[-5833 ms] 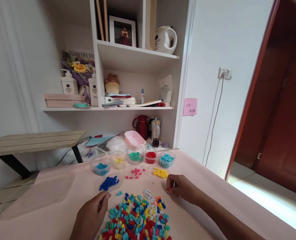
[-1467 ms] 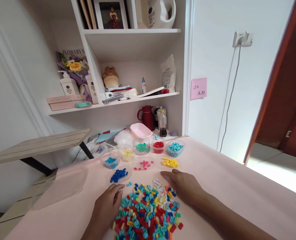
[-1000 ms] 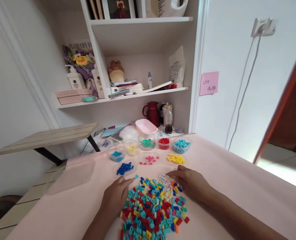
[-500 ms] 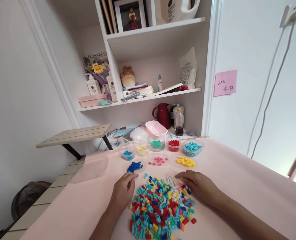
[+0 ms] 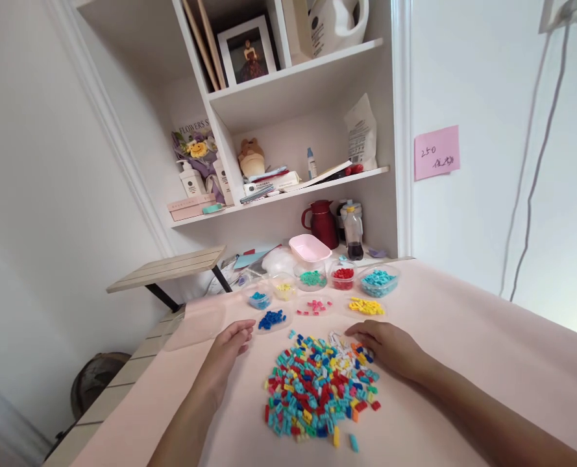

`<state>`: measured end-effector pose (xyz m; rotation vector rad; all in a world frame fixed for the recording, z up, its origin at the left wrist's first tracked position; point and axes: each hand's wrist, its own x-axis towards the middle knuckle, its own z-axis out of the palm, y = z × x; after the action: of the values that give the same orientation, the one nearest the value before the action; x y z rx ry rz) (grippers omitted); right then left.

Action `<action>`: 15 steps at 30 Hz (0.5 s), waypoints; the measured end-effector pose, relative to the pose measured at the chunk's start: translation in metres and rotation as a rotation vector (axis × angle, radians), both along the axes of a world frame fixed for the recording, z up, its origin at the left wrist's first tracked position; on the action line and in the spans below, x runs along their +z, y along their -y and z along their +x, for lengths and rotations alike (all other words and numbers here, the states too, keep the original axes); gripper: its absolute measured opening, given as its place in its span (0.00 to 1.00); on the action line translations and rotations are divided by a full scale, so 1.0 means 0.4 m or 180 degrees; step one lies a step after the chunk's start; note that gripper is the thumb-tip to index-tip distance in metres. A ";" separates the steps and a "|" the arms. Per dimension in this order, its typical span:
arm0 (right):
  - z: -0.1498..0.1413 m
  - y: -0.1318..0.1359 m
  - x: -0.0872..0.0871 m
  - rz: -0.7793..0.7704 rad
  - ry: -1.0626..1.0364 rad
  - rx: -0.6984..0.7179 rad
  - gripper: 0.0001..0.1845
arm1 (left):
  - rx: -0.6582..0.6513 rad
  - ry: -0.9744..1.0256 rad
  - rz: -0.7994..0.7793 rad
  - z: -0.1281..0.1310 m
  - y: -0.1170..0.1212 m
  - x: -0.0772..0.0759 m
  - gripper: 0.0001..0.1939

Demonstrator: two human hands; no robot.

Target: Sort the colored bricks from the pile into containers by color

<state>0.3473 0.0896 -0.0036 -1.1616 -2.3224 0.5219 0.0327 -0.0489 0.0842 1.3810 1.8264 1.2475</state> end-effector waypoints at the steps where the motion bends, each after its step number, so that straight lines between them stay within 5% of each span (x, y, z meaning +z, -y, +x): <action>1: 0.001 -0.002 -0.001 -0.0018 -0.0017 0.0017 0.19 | 0.0010 -0.0019 -0.0093 -0.001 0.024 0.002 0.23; 4: 0.002 -0.007 -0.002 -0.0065 -0.0042 0.0070 0.19 | -0.0082 -0.0528 -0.0556 -0.011 0.097 -0.035 0.27; 10: 0.002 -0.007 0.005 -0.0132 -0.0052 0.0143 0.19 | -0.0518 -0.2577 -0.0856 -0.023 0.185 -0.186 0.35; 15: 0.010 -0.001 0.026 -0.0166 -0.0262 0.0105 0.19 | -0.0900 -0.3170 -0.1564 0.018 0.163 -0.196 0.40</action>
<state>0.3515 0.0900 0.0066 -1.1058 -2.2735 0.6336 0.0400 -0.1141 0.0058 2.0164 2.1813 -0.1352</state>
